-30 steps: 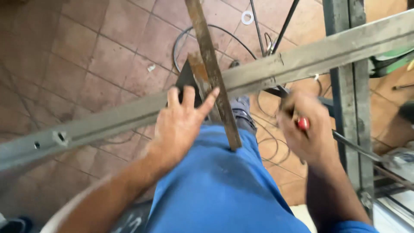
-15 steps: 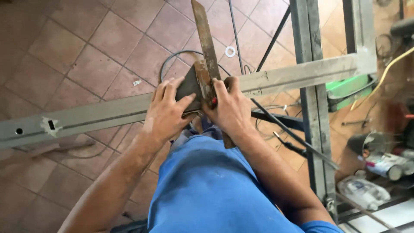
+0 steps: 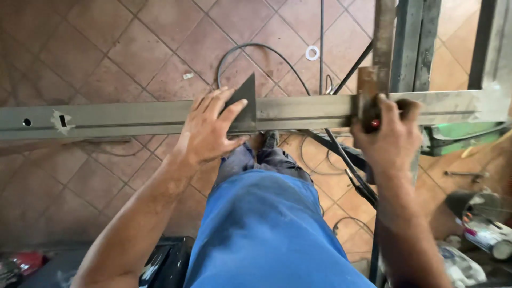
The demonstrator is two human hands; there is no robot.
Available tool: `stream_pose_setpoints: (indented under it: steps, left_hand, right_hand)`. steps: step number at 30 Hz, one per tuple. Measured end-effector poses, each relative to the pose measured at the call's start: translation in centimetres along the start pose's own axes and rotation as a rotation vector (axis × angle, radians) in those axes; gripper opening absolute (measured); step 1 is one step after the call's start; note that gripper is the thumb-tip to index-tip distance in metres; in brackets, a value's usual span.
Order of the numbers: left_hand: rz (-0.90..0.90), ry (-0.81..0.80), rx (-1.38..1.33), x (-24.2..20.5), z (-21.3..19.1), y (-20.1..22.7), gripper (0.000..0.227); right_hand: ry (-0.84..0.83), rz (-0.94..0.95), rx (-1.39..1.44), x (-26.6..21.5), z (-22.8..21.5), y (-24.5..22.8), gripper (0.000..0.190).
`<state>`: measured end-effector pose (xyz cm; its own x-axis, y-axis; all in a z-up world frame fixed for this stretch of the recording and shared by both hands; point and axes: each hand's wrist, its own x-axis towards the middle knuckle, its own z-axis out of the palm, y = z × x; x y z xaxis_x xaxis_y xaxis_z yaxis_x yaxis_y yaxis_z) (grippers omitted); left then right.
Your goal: Marking measurement lines on metal rectangular tubing using a speed square and a marker.
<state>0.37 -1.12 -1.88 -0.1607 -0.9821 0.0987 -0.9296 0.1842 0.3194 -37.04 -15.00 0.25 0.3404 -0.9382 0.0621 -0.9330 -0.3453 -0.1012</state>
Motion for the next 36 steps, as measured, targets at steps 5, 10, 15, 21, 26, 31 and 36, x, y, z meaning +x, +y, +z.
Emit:
stream_pose_setpoints:
  steps: [5,10,15,21,26,31,36]
  left_hand:
    - [0.019,0.011,0.019,1.3,0.1,1.7,0.081]
    - [0.037,0.033,0.020,2.3,0.3,1.7,0.083]
    - [0.046,0.035,-0.038,2.5,0.4,1.8,0.077]
    - [0.061,0.037,-0.061,2.7,0.4,1.9,0.076]
    - [0.071,0.063,-0.081,2.9,0.2,2.1,0.075]
    - [0.062,0.061,-0.070,2.7,0.4,2.0,0.074]
    - [0.036,0.055,-0.112,2.2,0.2,1.9,0.073]
  right_hand:
    - [0.058,-0.132,-0.001,-0.3,-1.0,1.3,0.063]
    - [0.037,-0.150,0.051,-0.2,-1.4,1.1,0.062]
    - [0.144,-0.292,-0.023,0.1,-1.5,0.8,0.051]
    - [0.137,-0.349,-0.037,0.4,-2.3,-0.5,0.047]
    - [0.037,-0.273,-0.076,0.4,-2.9,-1.3,0.044]
    - [-0.138,-0.146,-0.048,0.8,-3.7,-2.1,0.050]
    - [-0.003,-0.255,0.060,0.3,-4.5,-1.8,0.050]
